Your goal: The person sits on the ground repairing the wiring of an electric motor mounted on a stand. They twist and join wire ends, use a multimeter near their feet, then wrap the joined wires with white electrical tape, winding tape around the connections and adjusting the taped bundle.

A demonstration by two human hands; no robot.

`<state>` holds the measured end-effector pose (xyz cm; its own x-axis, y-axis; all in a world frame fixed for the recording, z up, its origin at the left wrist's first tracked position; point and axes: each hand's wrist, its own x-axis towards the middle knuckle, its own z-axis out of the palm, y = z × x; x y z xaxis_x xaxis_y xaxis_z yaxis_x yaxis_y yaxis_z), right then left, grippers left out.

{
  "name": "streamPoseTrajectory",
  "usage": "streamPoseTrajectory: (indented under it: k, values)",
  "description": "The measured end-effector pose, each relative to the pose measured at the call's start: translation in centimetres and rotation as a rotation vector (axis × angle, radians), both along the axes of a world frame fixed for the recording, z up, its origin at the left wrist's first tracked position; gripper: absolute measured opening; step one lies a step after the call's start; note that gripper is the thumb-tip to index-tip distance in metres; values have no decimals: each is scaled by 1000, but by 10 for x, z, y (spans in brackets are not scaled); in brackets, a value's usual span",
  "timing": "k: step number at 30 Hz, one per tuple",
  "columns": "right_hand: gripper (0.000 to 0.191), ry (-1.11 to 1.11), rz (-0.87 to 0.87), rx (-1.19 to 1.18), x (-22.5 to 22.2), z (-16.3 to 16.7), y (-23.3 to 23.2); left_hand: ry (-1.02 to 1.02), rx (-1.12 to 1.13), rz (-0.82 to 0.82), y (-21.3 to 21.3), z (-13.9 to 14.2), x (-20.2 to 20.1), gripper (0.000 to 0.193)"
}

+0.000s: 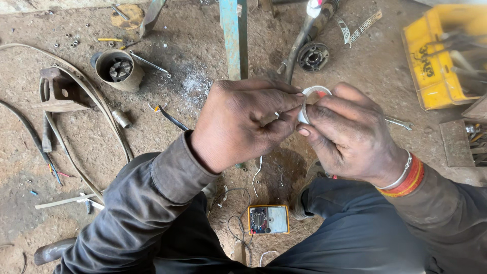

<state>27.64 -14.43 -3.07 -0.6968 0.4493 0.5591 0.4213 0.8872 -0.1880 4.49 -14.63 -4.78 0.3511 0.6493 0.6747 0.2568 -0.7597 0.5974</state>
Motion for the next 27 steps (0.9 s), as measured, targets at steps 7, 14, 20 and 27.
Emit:
streamPoseTrajectory:
  k: [7, 14, 20, 27]
  values:
    - [22, 134, 114, -210, -2, 6, -6, -136, -44, -53, 4, 5, 0, 15]
    - [24, 174, 122, -156, 5, 8, 4, -36, 166, -28, -10, 10, -3, 40]
    - [24, 98, 130, -129, 5, 0, 9, 53, 101, -13, -10, 8, -8, 37]
    - [29, 109, 186, -123, 7, -4, 10, 2, 163, -83, -8, 9, -9, 31]
